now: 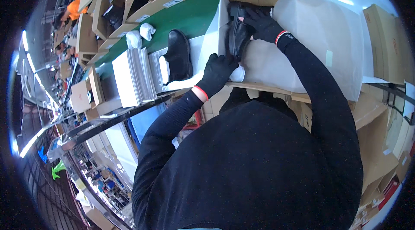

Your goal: The person packs pairs of black shoes into cardboard boxes on a conveyor belt. They place a sheet of white tissue paper into each box, insert the shoes, add crumpled white paper for padding, and then close the box. The process is repeated for multiple pairs of shoes.

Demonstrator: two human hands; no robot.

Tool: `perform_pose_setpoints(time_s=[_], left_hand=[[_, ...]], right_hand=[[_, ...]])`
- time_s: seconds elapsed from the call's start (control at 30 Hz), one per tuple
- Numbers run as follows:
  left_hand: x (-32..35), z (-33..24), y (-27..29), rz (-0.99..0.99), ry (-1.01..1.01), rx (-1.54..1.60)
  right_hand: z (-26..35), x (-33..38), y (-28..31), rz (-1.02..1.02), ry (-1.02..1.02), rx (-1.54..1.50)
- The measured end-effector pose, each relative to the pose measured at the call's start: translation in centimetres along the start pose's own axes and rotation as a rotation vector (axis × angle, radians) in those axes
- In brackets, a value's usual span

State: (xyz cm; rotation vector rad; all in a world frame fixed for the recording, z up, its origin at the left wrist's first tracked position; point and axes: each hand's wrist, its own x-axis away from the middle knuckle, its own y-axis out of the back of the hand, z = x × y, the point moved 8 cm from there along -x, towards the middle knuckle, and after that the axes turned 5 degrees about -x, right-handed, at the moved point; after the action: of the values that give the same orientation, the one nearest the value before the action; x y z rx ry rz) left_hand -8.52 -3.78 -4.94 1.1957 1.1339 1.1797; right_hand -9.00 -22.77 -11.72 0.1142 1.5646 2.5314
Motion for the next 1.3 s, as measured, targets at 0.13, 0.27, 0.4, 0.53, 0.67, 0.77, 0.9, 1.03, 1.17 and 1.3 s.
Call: perform_pose_setpoints(time_s=[0.13, 0.27, 0.4, 0.53, 0.67, 0.77, 0.9, 1.03, 1.17, 1.3], left_hand=[[0.3, -0.3, -1.5, 0.067, 0.024, -0.12], [-0.1, 0.2, -1.4, 0.096, 0.057, -0.009], [2.7, 4.9, 3.5, -0.236, 0.383, 0.343], [9.2, 8.3, -5.4, -0.225, 0.702, 0.167], [12.5, 8.5, -10.1, -0.279, 0.681, 0.036], [12.2, 10.3, -4.4, -0.395, 0.889, 0.292], [5.7, 3.8, 7.3, -0.621, 0.482, 0.469], [-2.7, -5.4, 5.2, -0.158, 0.147, 0.694], [-3.9, -10.2, -0.3, -0.035, -0.08, 0.987], [-3.2, -8.4, 4.1, -0.101, -0.085, 0.699]], right_hand=[[-0.4, -0.4, -1.0, 0.003, 0.017, -0.05], [-0.2, -0.4, -0.7, 0.007, 0.011, -0.094], [1.4, 1.8, 1.8, -0.085, -0.04, 0.062], [2.6, 6.0, 4.0, -0.119, -0.006, -0.144], [4.1, 9.3, 5.9, -0.003, -0.006, -0.265], [2.4, 10.4, 9.3, -0.138, -0.017, -0.198], [6.9, 7.1, 15.6, -0.361, 0.021, -0.273], [20.1, 1.9, 14.9, -0.173, 0.452, -0.757], [20.7, 1.2, 6.3, 0.111, 0.474, -0.256], [-0.8, 4.1, 2.2, 0.12, -0.32, 0.49]])
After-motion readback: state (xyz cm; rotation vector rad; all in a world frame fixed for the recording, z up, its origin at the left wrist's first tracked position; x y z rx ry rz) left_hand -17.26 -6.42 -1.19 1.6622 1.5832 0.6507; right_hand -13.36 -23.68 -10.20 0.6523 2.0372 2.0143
